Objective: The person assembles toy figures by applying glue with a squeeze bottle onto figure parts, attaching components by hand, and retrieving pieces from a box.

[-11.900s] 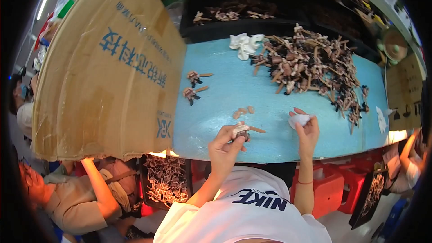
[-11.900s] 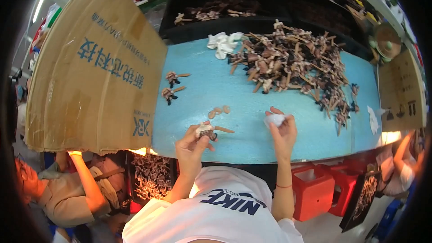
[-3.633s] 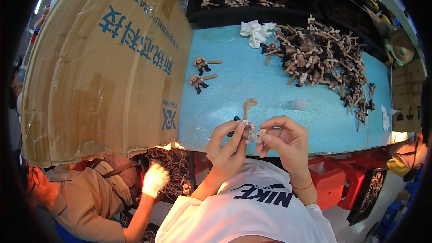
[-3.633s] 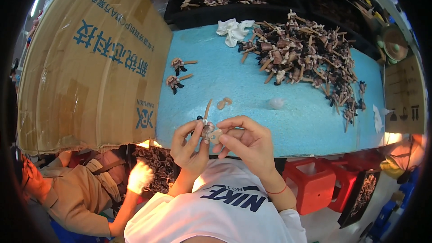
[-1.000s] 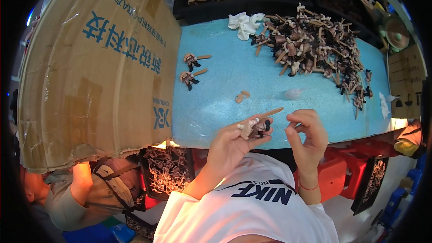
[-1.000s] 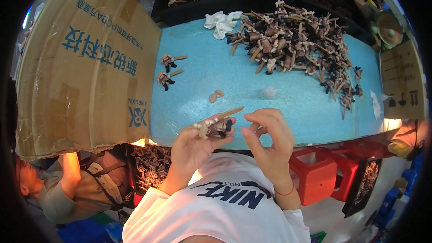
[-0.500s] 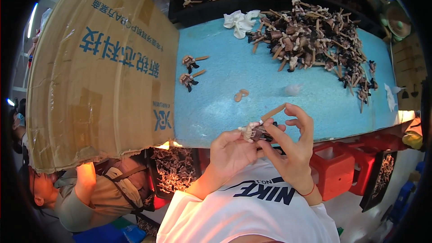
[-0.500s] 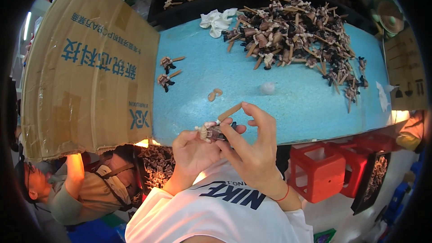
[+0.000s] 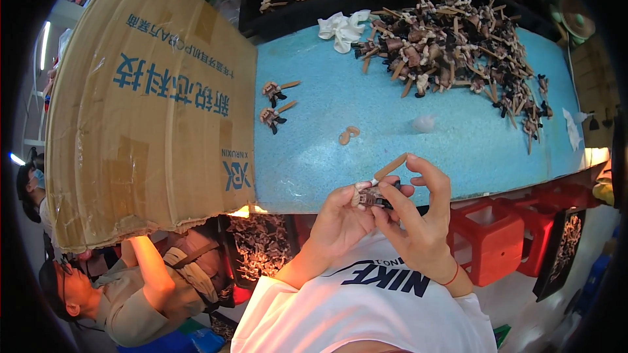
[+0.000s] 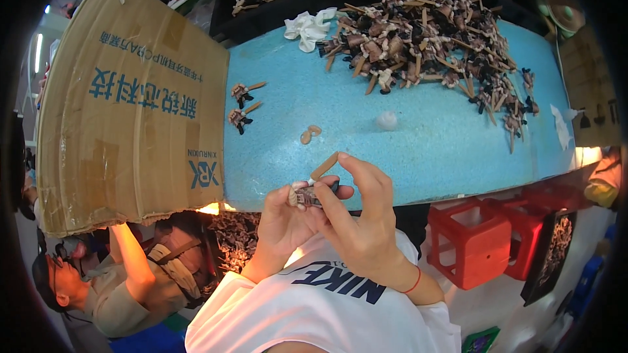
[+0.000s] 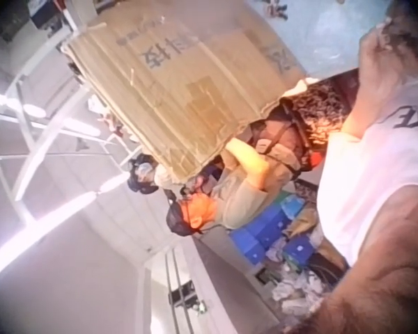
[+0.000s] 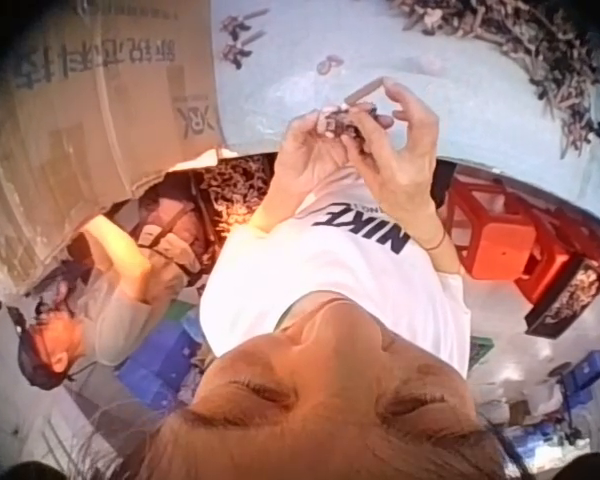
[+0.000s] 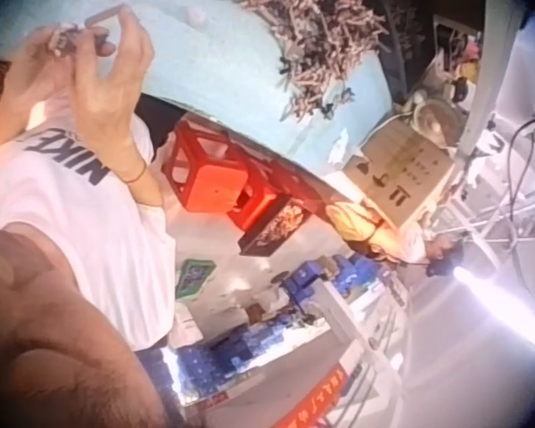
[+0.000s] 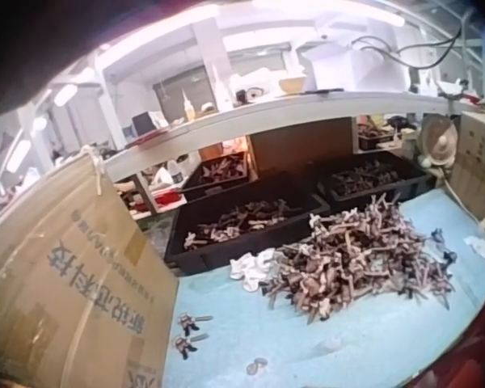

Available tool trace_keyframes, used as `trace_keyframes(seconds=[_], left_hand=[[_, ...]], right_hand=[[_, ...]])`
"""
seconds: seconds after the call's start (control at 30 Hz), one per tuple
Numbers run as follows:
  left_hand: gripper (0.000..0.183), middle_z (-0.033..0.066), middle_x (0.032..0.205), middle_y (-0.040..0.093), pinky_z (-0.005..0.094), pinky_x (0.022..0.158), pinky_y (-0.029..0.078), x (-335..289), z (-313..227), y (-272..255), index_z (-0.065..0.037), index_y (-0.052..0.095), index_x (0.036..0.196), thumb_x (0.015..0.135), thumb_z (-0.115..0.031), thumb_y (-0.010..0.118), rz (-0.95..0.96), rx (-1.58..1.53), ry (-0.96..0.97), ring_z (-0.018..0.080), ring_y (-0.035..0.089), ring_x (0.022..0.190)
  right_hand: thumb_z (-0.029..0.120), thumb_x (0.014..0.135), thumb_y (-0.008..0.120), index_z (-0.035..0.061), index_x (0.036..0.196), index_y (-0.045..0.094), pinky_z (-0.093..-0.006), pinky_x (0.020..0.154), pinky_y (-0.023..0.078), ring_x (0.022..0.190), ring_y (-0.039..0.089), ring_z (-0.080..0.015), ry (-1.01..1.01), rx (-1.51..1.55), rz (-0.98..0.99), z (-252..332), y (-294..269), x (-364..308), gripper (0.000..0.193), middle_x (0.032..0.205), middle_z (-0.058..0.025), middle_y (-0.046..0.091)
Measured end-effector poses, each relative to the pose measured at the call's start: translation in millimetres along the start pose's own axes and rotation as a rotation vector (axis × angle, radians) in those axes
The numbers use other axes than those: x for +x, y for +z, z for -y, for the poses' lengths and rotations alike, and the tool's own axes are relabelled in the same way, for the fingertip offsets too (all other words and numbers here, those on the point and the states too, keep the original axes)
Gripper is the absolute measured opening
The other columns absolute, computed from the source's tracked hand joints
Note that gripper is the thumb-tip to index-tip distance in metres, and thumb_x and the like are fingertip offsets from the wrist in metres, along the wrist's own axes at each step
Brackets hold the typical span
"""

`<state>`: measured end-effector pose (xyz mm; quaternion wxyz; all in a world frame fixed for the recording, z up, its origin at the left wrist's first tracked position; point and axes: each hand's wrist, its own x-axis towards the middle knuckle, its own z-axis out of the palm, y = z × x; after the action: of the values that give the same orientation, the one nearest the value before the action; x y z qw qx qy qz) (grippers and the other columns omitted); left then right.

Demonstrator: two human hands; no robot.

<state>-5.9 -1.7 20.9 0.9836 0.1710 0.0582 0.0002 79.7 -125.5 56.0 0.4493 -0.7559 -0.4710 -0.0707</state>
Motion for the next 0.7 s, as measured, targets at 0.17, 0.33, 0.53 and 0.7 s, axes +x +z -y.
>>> trace_keyframes(seconds=[0.17, 0.33, 0.53, 0.7], left_hand=[[0.048, 0.0149, 0.132, 0.043, 0.0481, 0.096, 0.039, -2.5, 4.8, -4.1, -0.001, 0.048, 0.123, 0.091, -0.037, 0.046, -0.011, 0.053, 0.004, 0.0369, 0.036, 0.125], [0.049, 0.0156, 0.133, 0.041, 0.048, 0.095, 0.04, -5.5, 5.8, -2.3, -0.002, 0.049, 0.12, 0.091, -0.041, 0.047, -0.02, 0.13, 0.027, 0.0377, 0.036, 0.125], [0.055, 0.0164, 0.122, 0.05, 0.0354, 0.087, 0.046, -7.0, 3.2, 9.8, 0.005, 0.043, 0.127, 0.087, -0.029, 0.059, -0.071, 0.515, 0.237, 0.0226, 0.054, 0.102], [0.053, 0.0184, 0.121, 0.053, 0.0329, 0.082, 0.046, -9.2, 2.8, 12.4, 0.006, 0.045, 0.125, 0.084, -0.021, 0.063, -0.119, 0.981, 0.417, 0.0224, 0.055, 0.098]], right_hand=[[0.002, 0.061, 0.072, 0.0016, 0.098, 0.063, -0.0393, 0.079, 0.045, 0.105, 0.047, -0.0367, 0.006, 0.0, -0.005, -0.5, -0.9, -1.3, 0.038, 0.123, -0.0207, 0.043], [0.002, 0.063, 0.072, 0.0017, 0.096, 0.063, -0.0372, 0.075, 0.046, 0.104, 0.05, -0.0347, 0.034, 0.043, -0.038, -0.9, -0.5, -2.7, 0.034, 0.123, -0.0211, 0.043], [0.0, 0.068, 0.068, 0.0023, 0.109, 0.056, -0.0362, 0.084, 0.046, 0.11, 0.052, -0.0325, 0.235, 0.427, -0.041, -5.4, -10.5, -8.5, 0.042, 0.126, -0.0216, 0.043], [-0.002, 0.074, 0.062, 0.0027, 0.124, 0.044, -0.0345, 0.094, 0.041, 0.118, 0.047, -0.0276, 0.424, 0.831, 0.035, -4.2, -16.5, -5.8, 0.054, 0.132, -0.0202, 0.04]])
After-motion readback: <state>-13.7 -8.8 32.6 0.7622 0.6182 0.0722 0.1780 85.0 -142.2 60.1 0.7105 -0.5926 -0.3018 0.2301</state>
